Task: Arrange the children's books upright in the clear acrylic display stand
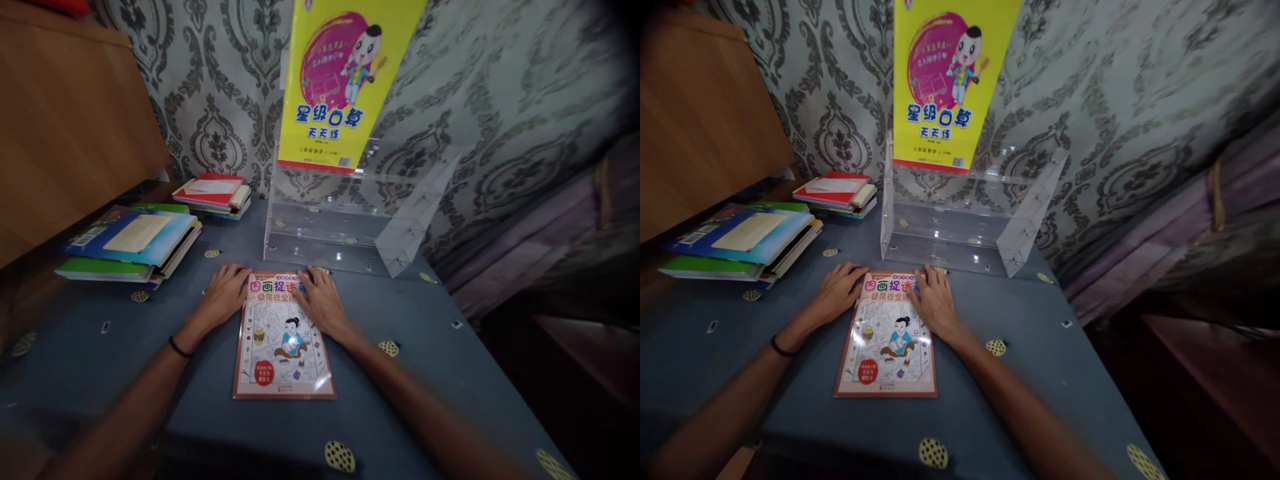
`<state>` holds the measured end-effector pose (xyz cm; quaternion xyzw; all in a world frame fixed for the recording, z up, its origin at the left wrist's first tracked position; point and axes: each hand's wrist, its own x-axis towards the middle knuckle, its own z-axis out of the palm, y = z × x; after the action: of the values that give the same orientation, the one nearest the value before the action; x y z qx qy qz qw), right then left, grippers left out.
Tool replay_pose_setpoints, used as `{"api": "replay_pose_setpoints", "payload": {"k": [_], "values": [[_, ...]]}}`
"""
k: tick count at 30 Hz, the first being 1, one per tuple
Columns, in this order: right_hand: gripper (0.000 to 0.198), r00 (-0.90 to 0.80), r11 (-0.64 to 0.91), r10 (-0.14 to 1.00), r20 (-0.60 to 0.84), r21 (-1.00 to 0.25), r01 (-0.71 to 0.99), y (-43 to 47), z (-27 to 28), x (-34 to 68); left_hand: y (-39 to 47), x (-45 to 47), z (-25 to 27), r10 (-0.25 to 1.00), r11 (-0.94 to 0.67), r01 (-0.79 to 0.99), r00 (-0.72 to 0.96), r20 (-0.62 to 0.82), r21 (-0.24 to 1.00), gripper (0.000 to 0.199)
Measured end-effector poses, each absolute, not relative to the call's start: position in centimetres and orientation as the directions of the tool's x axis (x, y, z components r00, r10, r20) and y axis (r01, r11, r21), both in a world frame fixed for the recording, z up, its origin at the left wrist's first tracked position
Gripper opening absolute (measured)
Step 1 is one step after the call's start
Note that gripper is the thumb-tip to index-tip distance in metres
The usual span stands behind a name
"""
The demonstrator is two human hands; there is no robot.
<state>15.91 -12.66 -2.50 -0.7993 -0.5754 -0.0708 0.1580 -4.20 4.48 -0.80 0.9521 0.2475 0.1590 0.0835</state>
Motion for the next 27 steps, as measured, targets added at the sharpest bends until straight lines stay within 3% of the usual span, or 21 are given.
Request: {"api": "replay_pose_setpoints", "payload": {"k": [7,16,27], "values": [[0.044,0.379,-0.314,0.880,0.286,-0.250,0.916,-13.0,-1.9,16.1,3.2,-2.4,-0.9,0.311,-0.935,0.203,0.864,0.396,0.293,0.038],[0.046,0.346,-0.266,0.906,0.246,-0.306,0.914,-13.1,-2.1,16.9,0.9,2.5,-0.7,0.096,-0.953,0.002,0.951,0.295,0.303,0.035],[0.043,0.099,0.016,0.950,0.297,-0.362,0.932,-15.9,-2.3,19.9,1.3,4.3,-0.5,0.079,-0.943,-0.015,0.961,0.265,0.334,0.038]]}}
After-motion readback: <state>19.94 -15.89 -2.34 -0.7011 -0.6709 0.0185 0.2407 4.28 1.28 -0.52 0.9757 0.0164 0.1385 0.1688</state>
